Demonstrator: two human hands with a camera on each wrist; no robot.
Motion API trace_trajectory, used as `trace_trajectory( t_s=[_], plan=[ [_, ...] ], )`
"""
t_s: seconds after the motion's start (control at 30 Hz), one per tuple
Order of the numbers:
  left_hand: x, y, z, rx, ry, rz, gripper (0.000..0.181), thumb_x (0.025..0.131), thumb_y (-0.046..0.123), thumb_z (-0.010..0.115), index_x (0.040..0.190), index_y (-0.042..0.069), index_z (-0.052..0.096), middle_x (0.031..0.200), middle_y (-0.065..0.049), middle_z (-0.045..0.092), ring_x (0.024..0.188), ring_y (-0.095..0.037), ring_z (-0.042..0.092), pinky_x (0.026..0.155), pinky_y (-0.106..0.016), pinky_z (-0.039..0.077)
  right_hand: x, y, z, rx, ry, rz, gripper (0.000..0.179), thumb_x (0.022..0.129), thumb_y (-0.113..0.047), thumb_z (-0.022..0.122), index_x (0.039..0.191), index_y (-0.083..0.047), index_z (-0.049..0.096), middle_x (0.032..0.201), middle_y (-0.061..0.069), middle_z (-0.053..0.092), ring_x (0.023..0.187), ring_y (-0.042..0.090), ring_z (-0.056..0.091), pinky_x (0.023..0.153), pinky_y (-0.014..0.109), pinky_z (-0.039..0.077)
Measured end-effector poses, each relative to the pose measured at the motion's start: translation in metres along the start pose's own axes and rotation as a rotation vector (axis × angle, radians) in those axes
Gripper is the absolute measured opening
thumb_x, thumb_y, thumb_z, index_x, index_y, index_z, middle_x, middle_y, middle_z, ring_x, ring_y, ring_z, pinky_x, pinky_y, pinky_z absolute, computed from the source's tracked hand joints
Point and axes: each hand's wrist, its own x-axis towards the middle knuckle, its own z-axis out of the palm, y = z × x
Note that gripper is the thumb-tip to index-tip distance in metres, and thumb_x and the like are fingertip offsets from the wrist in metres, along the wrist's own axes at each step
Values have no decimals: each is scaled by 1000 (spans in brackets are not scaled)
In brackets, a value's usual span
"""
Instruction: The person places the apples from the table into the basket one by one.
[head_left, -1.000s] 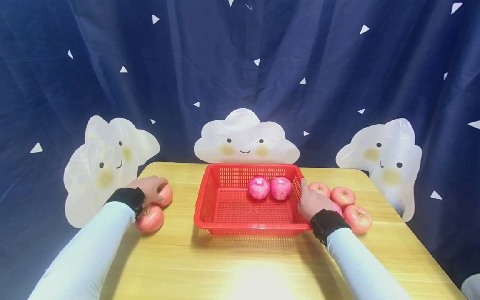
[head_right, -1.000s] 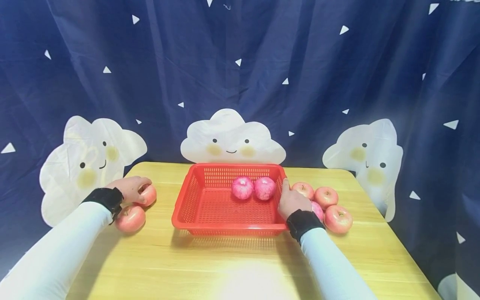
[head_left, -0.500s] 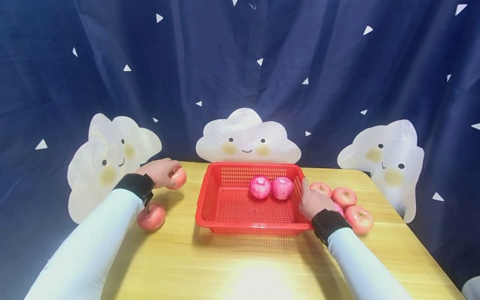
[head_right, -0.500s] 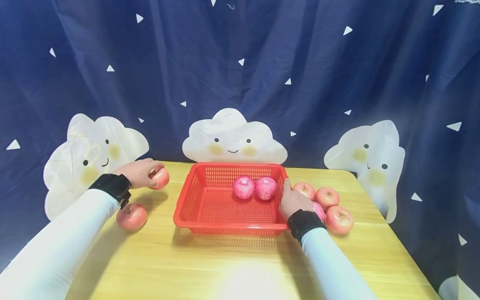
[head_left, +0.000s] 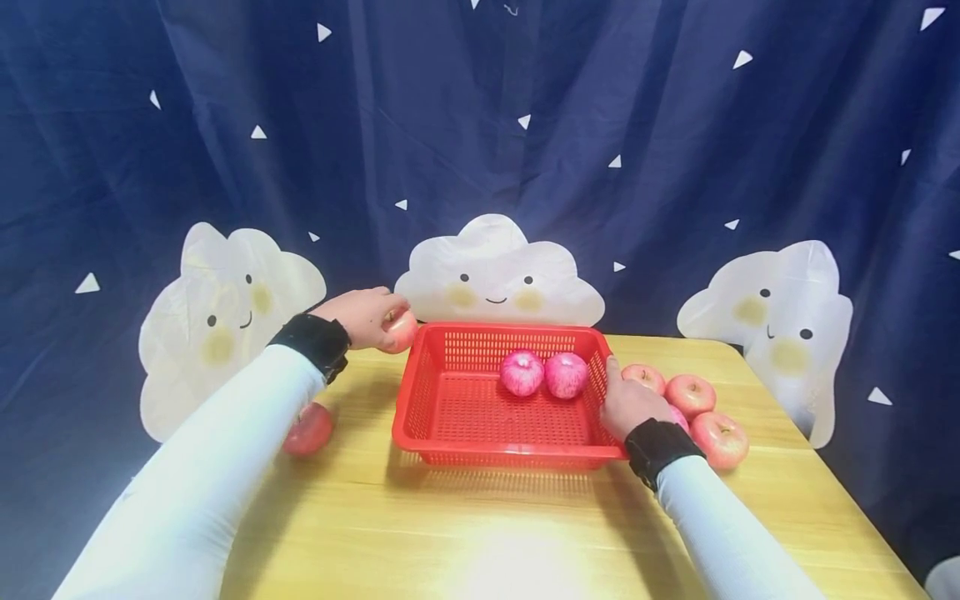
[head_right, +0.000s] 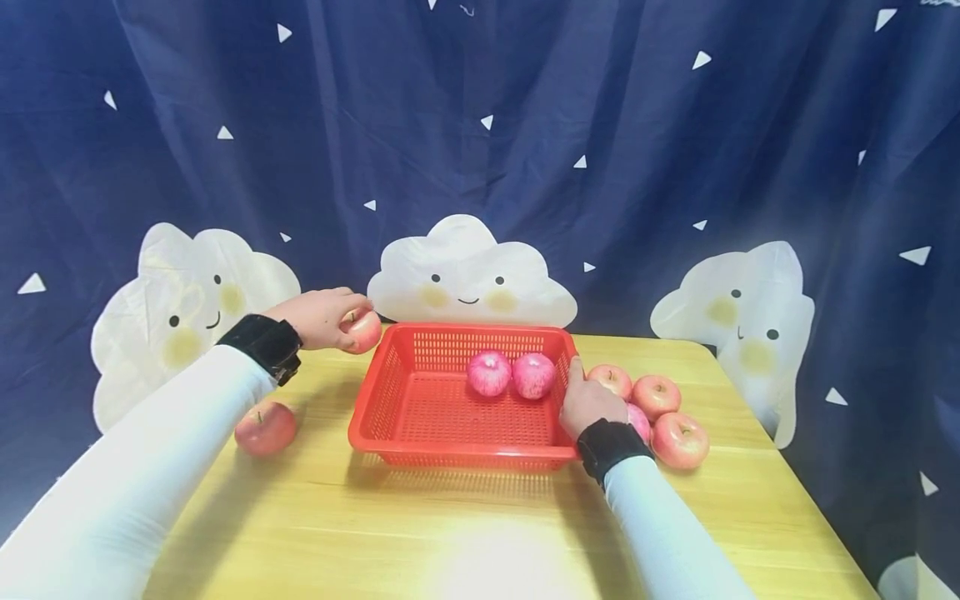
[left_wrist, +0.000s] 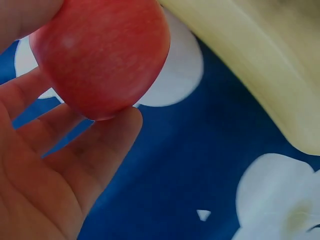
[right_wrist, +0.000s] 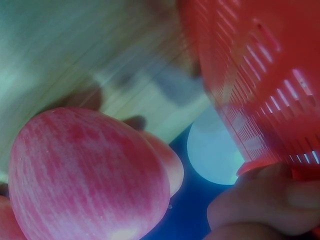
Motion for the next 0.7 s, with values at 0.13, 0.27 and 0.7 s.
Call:
trace_trajectory(
  t_s=[0.13, 0.27, 0.7],
  plan=[
    [11, 22, -5, 23, -6, 46, 53, 79, 33, 83, 126, 20, 63, 100, -4, 61, 91, -26, 59, 79, -43, 52, 0, 0, -1, -9, 9, -14, 75, 102, -21, 54, 161, -1, 12, 102, 22, 67, 88, 35, 68, 74, 54, 60],
    [21, 44, -6, 46, -8, 89, 49, 80, 30, 81, 125, 19, 64, 100, -5, 60, 91, -25, 59, 81, -42, 53, -1, 0, -1, 14, -8, 3, 76, 102, -23, 54, 161, -3, 10, 108, 24, 65, 90, 36, 68, 76, 56, 59],
    [48, 90, 12, 2, -31, 92, 31, 79, 26, 86, 100, 18, 65, 84, -2, 62, 83, -21, 59, 77, -34, 51, 3, 1, 0, -14, 1, -1, 79, 100, -22, 57, 161, -3, 12, 107, 23, 67, 94, 38, 68, 75, 55, 59]
  ],
)
